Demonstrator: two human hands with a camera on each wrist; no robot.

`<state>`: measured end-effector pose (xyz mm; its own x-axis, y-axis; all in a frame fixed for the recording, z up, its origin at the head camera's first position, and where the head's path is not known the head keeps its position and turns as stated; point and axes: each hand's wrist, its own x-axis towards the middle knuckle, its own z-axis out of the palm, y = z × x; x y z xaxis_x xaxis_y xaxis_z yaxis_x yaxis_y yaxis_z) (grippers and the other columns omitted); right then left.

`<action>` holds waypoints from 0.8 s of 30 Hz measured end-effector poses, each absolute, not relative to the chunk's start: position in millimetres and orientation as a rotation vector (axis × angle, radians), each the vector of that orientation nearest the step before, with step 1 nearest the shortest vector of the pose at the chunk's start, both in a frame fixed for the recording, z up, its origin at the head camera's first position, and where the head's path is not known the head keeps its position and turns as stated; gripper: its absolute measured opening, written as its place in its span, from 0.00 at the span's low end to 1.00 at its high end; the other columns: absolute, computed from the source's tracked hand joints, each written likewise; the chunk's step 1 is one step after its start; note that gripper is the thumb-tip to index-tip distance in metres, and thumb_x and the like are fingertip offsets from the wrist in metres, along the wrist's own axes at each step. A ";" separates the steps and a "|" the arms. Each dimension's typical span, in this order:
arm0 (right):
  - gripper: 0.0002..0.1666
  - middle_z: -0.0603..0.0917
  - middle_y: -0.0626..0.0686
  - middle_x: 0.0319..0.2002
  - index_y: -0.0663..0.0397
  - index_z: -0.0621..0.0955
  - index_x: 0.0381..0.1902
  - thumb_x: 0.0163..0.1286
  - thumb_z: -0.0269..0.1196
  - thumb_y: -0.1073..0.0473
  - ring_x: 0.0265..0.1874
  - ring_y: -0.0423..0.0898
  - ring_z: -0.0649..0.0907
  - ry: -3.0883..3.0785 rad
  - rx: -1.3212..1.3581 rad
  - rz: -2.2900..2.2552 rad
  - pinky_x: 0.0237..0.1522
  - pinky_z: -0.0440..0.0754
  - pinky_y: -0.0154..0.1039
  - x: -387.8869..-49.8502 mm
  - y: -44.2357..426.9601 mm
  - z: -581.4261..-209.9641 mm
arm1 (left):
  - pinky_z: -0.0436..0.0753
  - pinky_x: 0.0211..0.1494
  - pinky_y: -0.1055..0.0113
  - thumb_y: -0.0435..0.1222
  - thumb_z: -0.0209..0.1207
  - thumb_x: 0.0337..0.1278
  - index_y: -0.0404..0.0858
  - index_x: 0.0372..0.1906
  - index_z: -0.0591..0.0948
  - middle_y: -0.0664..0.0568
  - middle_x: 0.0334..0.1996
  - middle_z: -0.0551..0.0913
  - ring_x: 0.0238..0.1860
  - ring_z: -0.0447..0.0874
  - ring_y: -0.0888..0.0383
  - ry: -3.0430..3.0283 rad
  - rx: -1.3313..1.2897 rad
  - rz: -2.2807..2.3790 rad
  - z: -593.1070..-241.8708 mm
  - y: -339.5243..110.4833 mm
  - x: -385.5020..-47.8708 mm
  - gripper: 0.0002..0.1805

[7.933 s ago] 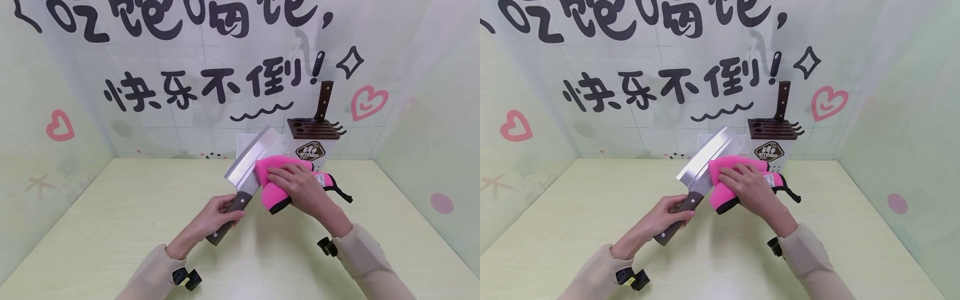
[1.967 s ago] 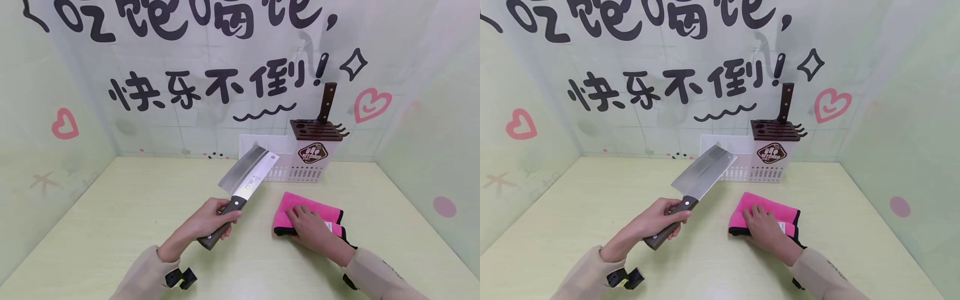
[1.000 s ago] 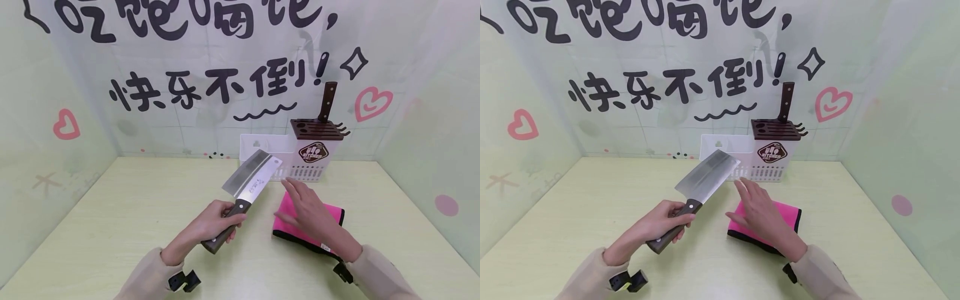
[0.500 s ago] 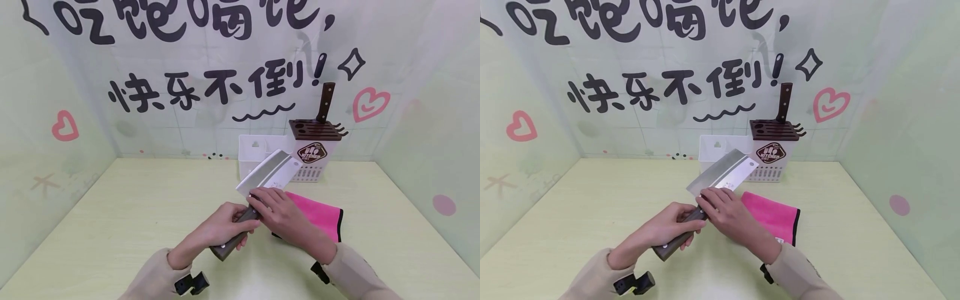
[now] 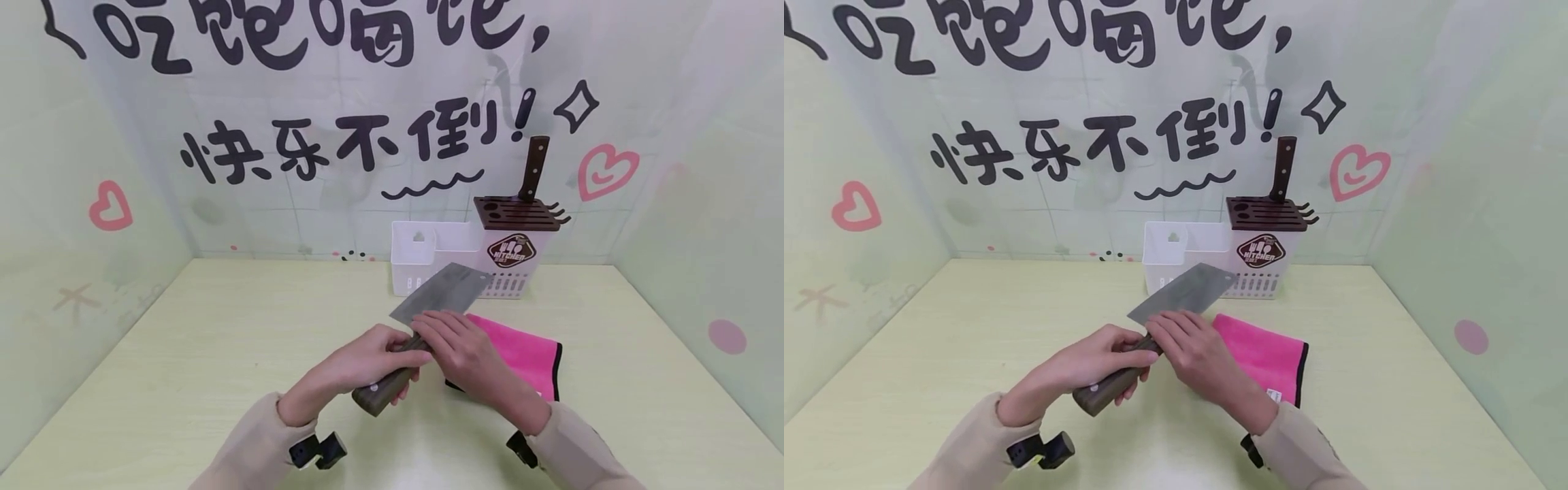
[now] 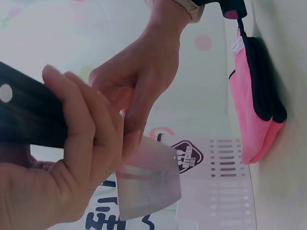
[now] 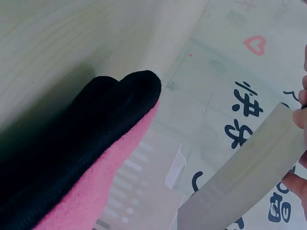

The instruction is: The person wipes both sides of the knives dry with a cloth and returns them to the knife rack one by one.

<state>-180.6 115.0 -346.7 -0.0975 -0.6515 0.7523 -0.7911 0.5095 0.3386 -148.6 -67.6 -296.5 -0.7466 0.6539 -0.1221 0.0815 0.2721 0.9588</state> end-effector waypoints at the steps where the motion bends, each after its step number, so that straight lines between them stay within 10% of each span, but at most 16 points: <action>1: 0.19 0.82 0.56 0.40 0.64 0.77 0.43 0.71 0.39 0.64 0.41 0.48 0.80 -1.817 1.202 0.194 0.47 0.77 0.41 -180.7 115.2 -347.1 | 0.77 0.19 0.66 0.43 0.50 0.61 0.29 0.32 0.73 0.49 0.18 0.75 0.13 0.75 0.59 2.028 0.664 1.498 -296.2 -68.5 -150.0 0.18; 8: 0.14 0.81 0.56 0.39 0.65 0.74 0.45 0.69 0.46 0.62 0.39 0.49 0.81 -1.935 1.217 0.465 0.43 0.78 0.38 -180.0 119.4 -344.7 | 0.81 0.26 0.59 0.40 0.41 0.67 0.24 0.43 0.73 0.42 0.27 0.78 0.21 0.79 0.57 1.997 0.810 1.613 -295.0 -78.3 -160.0 0.20; 14: 0.16 0.80 0.56 0.42 0.64 0.73 0.48 0.66 0.53 0.61 0.40 0.46 0.80 -2.043 1.218 0.752 0.43 0.78 0.37 -180.7 122.7 -339.2 | 0.81 0.37 0.66 0.21 0.55 0.48 0.27 0.46 0.74 0.40 0.42 0.78 0.36 0.79 0.57 2.435 1.056 1.647 -291.2 -77.6 -159.5 0.17; 24: 0.18 0.83 0.58 0.35 0.66 0.75 0.44 0.52 0.60 0.76 0.30 0.44 0.81 -2.030 1.213 1.087 0.33 0.80 0.36 -187.3 119.2 -326.0 | 0.72 0.55 0.64 0.28 0.63 0.45 0.34 0.50 0.73 0.47 0.44 0.80 0.49 0.76 0.58 2.664 1.439 1.680 -273.1 -59.5 -162.8 0.23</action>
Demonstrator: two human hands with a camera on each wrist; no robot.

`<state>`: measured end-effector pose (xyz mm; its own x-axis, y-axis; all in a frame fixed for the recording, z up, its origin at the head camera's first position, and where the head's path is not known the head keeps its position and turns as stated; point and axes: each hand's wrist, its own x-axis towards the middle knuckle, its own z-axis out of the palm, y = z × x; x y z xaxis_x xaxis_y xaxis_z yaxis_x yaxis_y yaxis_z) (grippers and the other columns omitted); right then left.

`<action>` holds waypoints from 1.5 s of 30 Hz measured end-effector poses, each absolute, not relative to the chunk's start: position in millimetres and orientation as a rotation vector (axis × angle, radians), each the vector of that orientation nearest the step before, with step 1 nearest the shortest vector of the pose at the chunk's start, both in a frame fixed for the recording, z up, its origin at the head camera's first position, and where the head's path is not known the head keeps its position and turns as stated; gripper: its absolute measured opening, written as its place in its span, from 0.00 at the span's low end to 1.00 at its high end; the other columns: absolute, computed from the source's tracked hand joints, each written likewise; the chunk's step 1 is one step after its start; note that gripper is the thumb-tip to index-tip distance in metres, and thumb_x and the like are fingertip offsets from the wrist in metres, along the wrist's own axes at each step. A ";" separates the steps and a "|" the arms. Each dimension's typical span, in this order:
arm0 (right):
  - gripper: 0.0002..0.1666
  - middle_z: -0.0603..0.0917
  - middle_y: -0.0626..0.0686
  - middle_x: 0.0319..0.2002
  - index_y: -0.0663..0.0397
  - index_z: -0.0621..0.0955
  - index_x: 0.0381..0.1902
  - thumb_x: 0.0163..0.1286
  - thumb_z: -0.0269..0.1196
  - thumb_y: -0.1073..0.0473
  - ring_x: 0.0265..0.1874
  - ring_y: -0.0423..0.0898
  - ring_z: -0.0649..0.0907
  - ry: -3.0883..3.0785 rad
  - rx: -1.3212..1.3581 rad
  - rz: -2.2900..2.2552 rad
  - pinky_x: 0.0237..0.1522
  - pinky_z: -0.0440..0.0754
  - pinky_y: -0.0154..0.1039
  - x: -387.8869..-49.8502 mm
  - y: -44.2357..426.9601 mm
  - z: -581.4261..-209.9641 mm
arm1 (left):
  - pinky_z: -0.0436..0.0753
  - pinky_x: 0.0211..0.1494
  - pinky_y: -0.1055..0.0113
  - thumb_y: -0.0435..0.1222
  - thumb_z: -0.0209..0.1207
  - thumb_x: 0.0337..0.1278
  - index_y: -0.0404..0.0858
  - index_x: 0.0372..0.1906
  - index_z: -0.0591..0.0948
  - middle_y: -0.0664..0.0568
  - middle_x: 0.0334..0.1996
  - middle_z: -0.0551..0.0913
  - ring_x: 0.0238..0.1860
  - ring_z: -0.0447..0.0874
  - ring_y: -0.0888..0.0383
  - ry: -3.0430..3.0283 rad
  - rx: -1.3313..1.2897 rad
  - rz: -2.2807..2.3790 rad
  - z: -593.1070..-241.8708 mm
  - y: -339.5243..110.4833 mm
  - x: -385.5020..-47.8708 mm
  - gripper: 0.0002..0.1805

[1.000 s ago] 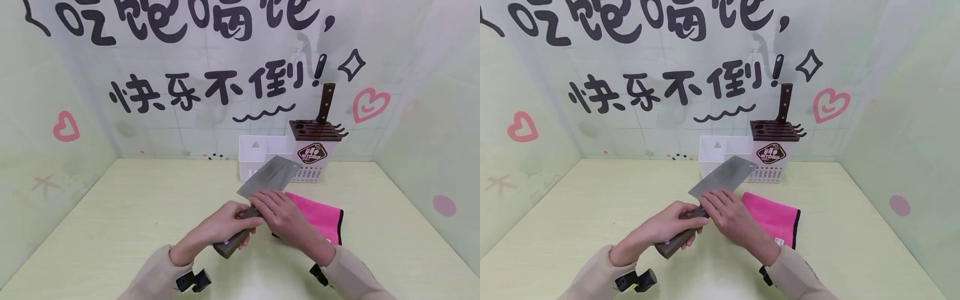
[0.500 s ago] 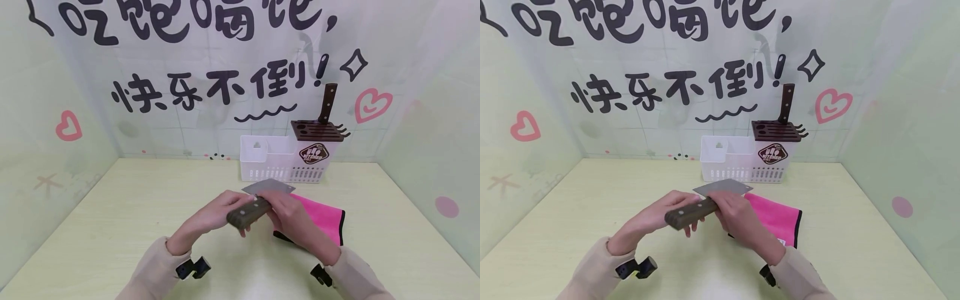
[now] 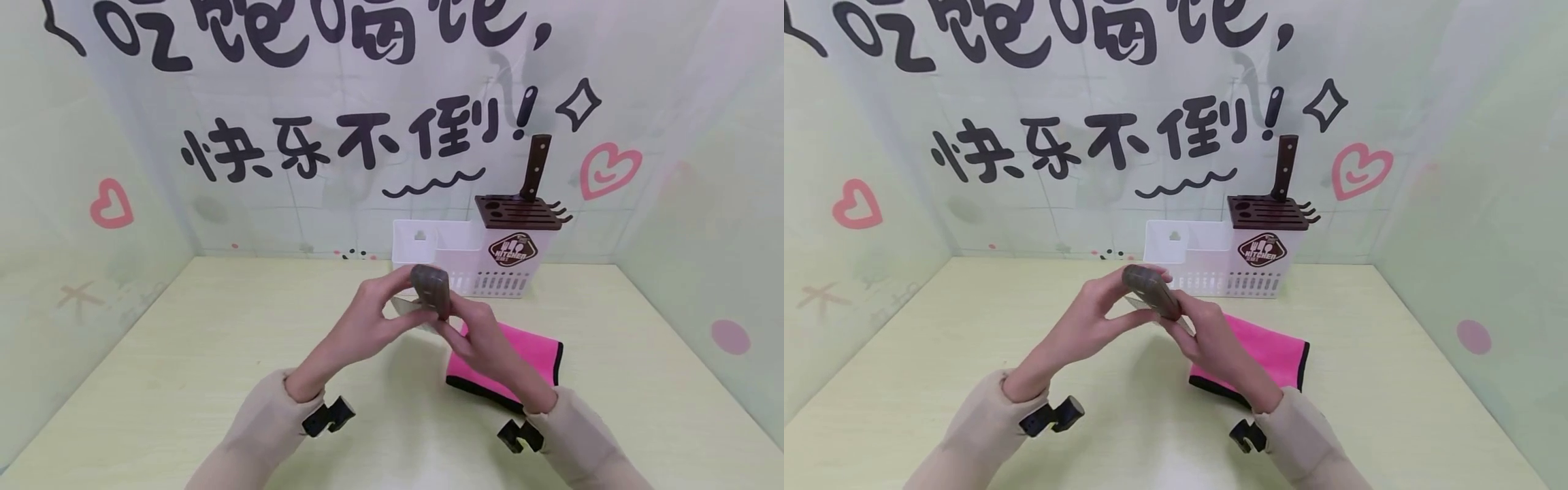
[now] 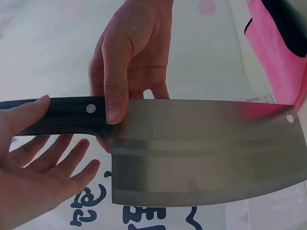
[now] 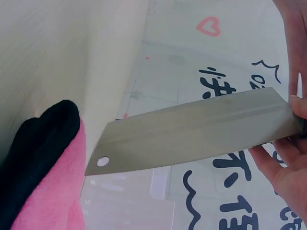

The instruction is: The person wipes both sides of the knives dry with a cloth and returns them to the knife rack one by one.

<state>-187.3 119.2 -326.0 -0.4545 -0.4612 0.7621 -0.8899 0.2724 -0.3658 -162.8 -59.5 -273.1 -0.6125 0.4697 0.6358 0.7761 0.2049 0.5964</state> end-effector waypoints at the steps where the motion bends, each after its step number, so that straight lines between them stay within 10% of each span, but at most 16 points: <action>1: 0.19 0.83 0.59 0.37 0.66 0.74 0.44 0.53 0.60 0.76 0.32 0.46 0.82 -2.040 1.225 1.115 0.34 0.80 0.37 -187.5 118.8 -325.6 | 0.72 0.55 0.65 0.27 0.62 0.45 0.33 0.49 0.74 0.47 0.43 0.80 0.49 0.76 0.57 -2.156 -1.191 -1.381 -271.6 -58.3 -163.8 0.21; 22: 0.23 0.77 0.65 0.45 0.69 0.68 0.53 0.58 0.57 0.75 0.41 0.55 0.80 -2.165 1.206 1.548 0.43 0.78 0.37 -194.3 114.7 -326.7 | 0.79 0.42 0.69 0.24 0.61 0.46 0.26 0.45 0.75 0.38 0.39 0.80 0.39 0.82 0.51 -2.228 -1.128 -1.578 -251.4 -48.1 -180.9 0.17; 45: 0.10 0.77 0.58 0.29 0.68 0.76 0.41 0.61 0.56 0.71 0.25 0.43 0.73 -2.072 0.801 1.638 0.29 0.73 0.31 -205.3 121.8 -318.5 | 0.78 0.42 0.72 0.31 0.63 0.46 0.30 0.41 0.77 0.43 0.35 0.83 0.36 0.83 0.57 -2.350 -1.060 -1.482 -199.0 -22.4 -210.6 0.15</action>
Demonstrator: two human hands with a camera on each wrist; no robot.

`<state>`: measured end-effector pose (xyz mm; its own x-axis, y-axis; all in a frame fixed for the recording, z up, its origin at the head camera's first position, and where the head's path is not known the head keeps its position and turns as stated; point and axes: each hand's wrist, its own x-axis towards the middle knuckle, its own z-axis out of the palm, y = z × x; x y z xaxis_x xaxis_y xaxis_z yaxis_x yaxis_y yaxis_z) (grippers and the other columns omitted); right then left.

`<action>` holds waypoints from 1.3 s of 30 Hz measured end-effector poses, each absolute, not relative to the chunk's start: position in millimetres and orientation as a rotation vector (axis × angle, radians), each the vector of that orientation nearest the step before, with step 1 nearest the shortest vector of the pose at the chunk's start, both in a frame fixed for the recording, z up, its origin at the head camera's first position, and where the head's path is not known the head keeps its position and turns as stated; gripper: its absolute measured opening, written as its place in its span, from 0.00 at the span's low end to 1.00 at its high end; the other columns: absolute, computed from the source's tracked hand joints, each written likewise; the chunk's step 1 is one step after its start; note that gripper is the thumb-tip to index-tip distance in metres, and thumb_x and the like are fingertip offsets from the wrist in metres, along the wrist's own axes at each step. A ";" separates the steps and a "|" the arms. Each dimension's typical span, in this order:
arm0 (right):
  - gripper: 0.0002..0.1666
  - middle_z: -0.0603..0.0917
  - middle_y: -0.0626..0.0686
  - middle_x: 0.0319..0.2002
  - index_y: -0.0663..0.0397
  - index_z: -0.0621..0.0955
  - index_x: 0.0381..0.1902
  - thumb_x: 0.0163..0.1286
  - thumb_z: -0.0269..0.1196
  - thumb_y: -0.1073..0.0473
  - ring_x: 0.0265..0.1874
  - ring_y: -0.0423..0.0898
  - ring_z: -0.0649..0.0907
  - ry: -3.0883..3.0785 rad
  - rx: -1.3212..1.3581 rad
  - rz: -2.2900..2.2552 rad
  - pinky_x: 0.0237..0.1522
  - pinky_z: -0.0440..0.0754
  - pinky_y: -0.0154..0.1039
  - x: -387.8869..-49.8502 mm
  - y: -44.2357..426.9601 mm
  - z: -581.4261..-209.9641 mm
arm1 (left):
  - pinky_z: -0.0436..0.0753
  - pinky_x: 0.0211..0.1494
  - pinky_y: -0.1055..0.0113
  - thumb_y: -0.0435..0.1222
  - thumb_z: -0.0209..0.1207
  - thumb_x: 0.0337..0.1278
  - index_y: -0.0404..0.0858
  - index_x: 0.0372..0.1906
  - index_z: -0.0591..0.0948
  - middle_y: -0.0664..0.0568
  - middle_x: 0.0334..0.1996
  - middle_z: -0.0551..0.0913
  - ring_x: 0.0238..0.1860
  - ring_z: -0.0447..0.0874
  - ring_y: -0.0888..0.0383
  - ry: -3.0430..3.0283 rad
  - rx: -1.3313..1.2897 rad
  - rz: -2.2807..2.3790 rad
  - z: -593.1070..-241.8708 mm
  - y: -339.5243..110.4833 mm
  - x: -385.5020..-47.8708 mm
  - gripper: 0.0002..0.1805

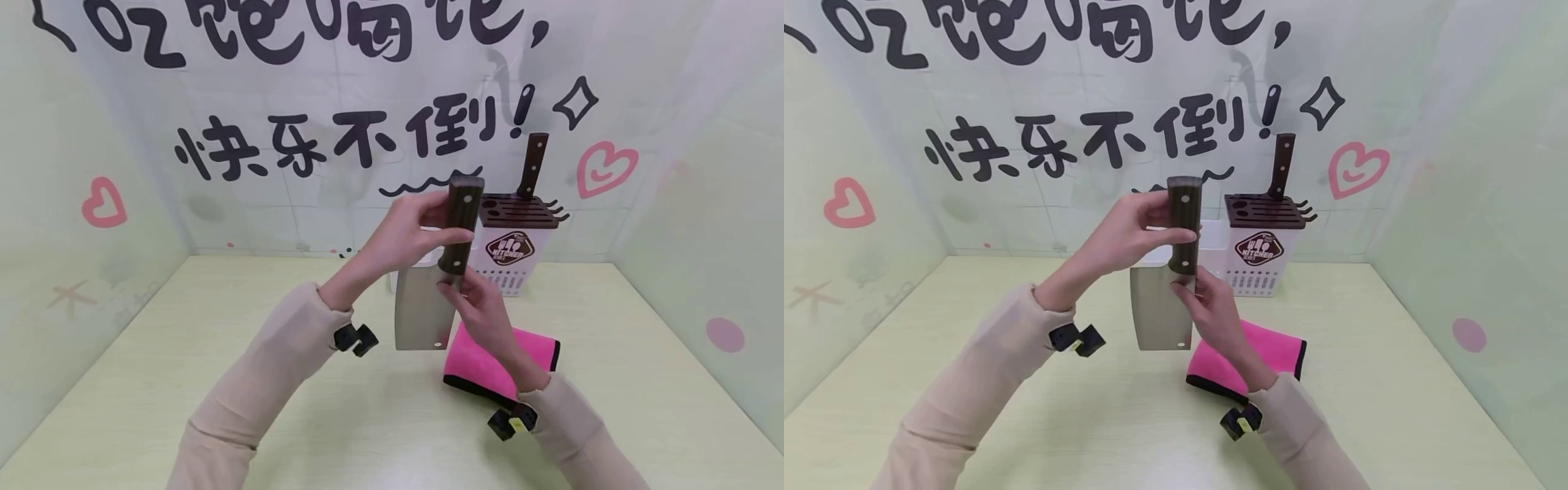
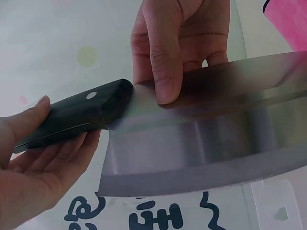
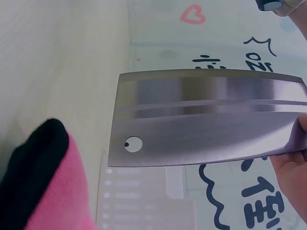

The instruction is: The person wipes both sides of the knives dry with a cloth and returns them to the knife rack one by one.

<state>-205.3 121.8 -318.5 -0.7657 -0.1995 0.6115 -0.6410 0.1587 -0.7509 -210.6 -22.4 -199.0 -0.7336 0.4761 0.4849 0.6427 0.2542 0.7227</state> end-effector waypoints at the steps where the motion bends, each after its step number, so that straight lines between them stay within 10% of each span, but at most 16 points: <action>1: 0.11 0.77 0.58 0.30 0.68 0.76 0.42 0.61 0.56 0.71 0.25 0.43 0.73 -2.068 0.796 1.645 0.29 0.73 0.31 -206.2 123.6 -316.8 | 0.78 0.42 0.73 0.31 0.63 0.46 0.30 0.41 0.77 0.43 0.35 0.83 0.36 0.83 0.57 -2.357 -1.062 -1.480 -196.7 -20.3 -211.9 0.15; 12: 0.13 0.82 0.39 0.31 0.75 0.74 0.43 0.59 0.56 0.75 0.34 0.36 0.81 -1.891 0.780 1.745 0.38 0.77 0.29 -221.0 149.6 -275.1 | 0.79 0.38 0.71 0.31 0.62 0.47 0.30 0.42 0.76 0.42 0.36 0.82 0.35 0.82 0.58 -2.335 -1.109 -1.531 -159.5 4.5 -228.6 0.15; 19: 0.11 0.83 0.43 0.32 0.61 0.77 0.43 0.61 0.57 0.68 0.27 0.39 0.77 -1.809 0.739 1.752 0.30 0.75 0.28 -229.6 165.7 -246.7 | 0.78 0.39 0.73 0.32 0.61 0.48 0.32 0.46 0.75 0.43 0.38 0.82 0.36 0.81 0.59 -2.382 -1.083 -1.547 -136.5 22.7 -239.0 0.17; 39: 0.15 0.78 0.56 0.37 0.60 0.78 0.45 0.58 0.61 0.67 0.36 0.46 0.77 -1.528 0.668 2.065 0.39 0.75 0.31 -259.1 199.5 -182.6 | 0.77 0.41 0.76 0.33 0.60 0.50 0.39 0.50 0.75 0.47 0.40 0.79 0.41 0.77 0.59 -2.336 -1.015 -1.488 -84.4 77.0 -271.2 0.19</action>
